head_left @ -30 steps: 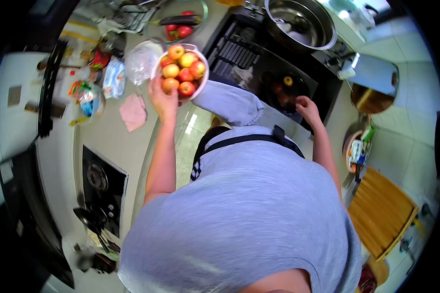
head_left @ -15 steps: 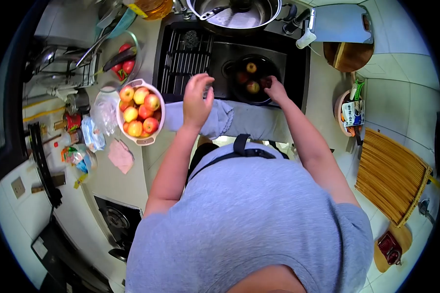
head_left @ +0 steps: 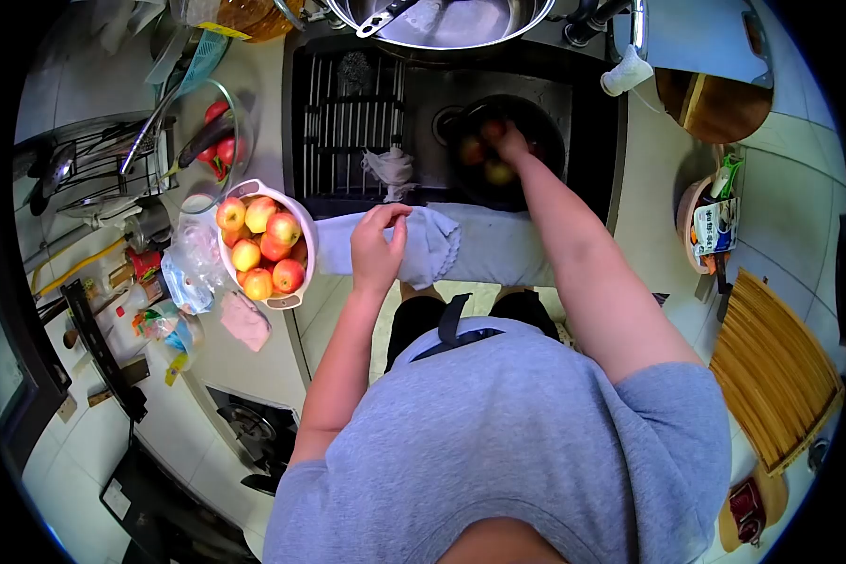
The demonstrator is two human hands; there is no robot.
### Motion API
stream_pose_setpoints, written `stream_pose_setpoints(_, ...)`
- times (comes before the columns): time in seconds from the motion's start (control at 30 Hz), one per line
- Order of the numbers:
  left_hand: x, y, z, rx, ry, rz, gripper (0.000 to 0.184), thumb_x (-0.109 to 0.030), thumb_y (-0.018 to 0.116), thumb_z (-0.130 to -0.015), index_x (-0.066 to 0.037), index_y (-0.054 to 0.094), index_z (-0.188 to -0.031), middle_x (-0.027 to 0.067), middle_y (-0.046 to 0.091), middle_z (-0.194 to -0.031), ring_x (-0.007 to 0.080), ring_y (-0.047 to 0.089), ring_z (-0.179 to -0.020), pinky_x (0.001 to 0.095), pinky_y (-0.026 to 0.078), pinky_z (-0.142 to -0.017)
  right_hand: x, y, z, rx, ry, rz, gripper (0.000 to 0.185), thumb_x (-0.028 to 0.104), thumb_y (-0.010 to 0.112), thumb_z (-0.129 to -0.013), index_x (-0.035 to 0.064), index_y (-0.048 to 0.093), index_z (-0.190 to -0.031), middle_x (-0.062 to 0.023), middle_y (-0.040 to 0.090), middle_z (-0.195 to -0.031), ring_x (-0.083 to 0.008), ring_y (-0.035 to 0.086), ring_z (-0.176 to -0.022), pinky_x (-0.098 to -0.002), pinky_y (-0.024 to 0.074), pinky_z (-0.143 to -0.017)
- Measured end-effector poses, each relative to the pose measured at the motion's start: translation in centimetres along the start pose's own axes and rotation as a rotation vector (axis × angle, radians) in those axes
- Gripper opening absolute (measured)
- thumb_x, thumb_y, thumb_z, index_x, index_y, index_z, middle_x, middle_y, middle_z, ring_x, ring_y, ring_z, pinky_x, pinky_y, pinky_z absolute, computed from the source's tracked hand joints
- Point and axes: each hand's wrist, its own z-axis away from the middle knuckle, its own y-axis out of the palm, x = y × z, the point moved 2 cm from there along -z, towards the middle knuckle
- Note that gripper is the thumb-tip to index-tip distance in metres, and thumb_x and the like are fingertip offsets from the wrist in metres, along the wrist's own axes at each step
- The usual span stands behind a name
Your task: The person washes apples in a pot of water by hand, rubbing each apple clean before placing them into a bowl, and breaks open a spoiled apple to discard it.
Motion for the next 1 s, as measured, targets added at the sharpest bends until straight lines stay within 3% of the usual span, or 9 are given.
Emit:
stream_pose_setpoints(0.23,-0.1,1.1,-1.0,0.025,0.036,0.125,0.015,-0.001,0.064,-0.089,0.001,0.069,-0.103,0.011,0.072,-0.091,0.0171,0.07,-0.078,0.0278,0.055,-0.074,2.4,-3.7,7.0,-0.009,-0.191,0.119,0.071,0.015,0.079,-0.077,0.0142,0.047,-0.141,-0.0249,0.062,-0.125,-0.038,0.064,-0.111,-0.0425,0.0516,-0.095)
stream_pose_setpoints(0.3,-1.1,2.3,-1.7,0.065,0.05,0.135,0.02,-0.003,0.065,-0.09,0.001,0.067,-0.109,0.0112,0.072,-0.091,0.0166,0.07,-0.078,0.0277,0.056,-0.074,3.5,-4.9,9.8,0.01,-0.527,-0.301,0.073,-0.005,0.075,-0.073,0.0163,0.049,-0.137,-0.017,0.061,-0.126,-0.0289,0.068,-0.102,-0.0371,0.0546,-0.089)
stream_pose_setpoints(0.4,-3.9,4.4,-2.9,0.135,-0.047,0.119,0.039,-0.011,0.07,-0.089,-0.002,0.06,-0.125,0.0122,0.072,-0.096,0.0179,0.07,-0.075,0.029,0.056,-0.073,8.3,-8.6,16.8,0.204,-0.474,-0.632,0.069,-0.01,0.068,-0.075,0.0163,0.051,-0.136,-0.0097,0.056,-0.133,-0.0201,0.064,-0.107,-0.031,0.0539,-0.09)
stream_pose_setpoints(0.5,-6.3,6.1,-3.8,0.191,-0.049,0.238,0.055,-0.021,0.076,-0.086,-0.004,0.053,-0.133,0.0165,0.068,-0.107,0.0228,0.069,-0.083,0.0321,0.056,-0.074,11.4,-10.6,21.1,0.342,-0.537,-0.785,0.07,-0.01,0.062,-0.076,0.0097,0.049,-0.142,-0.0088,0.053,-0.136,-0.0208,0.058,-0.12,-0.034,0.0488,-0.103)
stream_pose_setpoints(0.57,-6.7,6.9,-4.0,-0.004,0.31,-0.01,0.062,-0.024,0.079,-0.082,-0.006,0.051,-0.134,0.0192,0.06,-0.111,0.0326,0.063,-0.098,0.0393,0.053,-0.086,11.9,-11.6,22.0,0.292,-0.586,-0.737,0.067,-0.004,0.063,-0.08,0.0084,0.049,-0.144,-0.0093,0.052,-0.139,-0.0195,0.057,-0.122,-0.0323,0.0476,-0.103)
stream_pose_setpoints(0.6,-7.4,6.6,-3.9,0.034,0.259,0.035,0.064,-0.023,0.082,-0.079,-0.006,0.052,-0.133,0.0194,0.056,-0.112,0.0362,0.059,-0.105,0.0413,0.05,-0.091,12.2,-12.4,22.6,0.384,-0.445,-0.873,0.065,-0.003,0.061,-0.081,0.0088,0.049,-0.144,-0.0104,0.054,-0.136,-0.0185,0.058,-0.119,-0.0314,0.0493,-0.1)
stream_pose_setpoints(0.67,-8.3,6.2,-3.8,0.023,0.305,0.05,0.065,-0.022,0.083,-0.077,-0.007,0.053,-0.133,0.0186,0.056,-0.111,0.0356,0.059,-0.102,0.0409,0.051,-0.09,13.0,-13.6,24.2,0.493,-0.299,-1.214,0.052,0.012,0.067,-0.088,0.0083,0.054,-0.139,-0.0117,0.059,-0.127,-0.0165,0.061,-0.111,-0.0291,0.0524,-0.091)
stream_pose_setpoints(0.8,-10.8,5.9,-3.1,-0.026,0.384,0.049,0.062,-0.017,0.085,-0.073,-0.009,0.058,-0.128,0.0158,0.056,-0.107,0.0311,0.061,-0.093,0.0371,0.054,-0.081,13.6,-13.9,24.9,0.215,-0.38,-1.014,0.041,0.023,0.073,-0.091,0.0037,0.06,-0.125,-0.0103,0.064,-0.118,-0.0168,0.064,-0.103,-0.029,0.0543,-0.084)
stream_pose_setpoints(1.0,-11.9,5.7,-2.8,-0.044,0.483,0.002,0.06,-0.021,0.087,-0.069,-0.01,0.063,-0.123,0.015,0.062,-0.098,0.0323,0.063,-0.089,0.0402,0.054,-0.079,13.1,-15.3,25.3,0.381,-0.276,-1.081,0.039,0.015,0.07,-0.091,0.001,0.061,-0.125,-0.0097,0.065,-0.111,-0.0164,0.066,-0.095,-0.0274,0.057,-0.077)
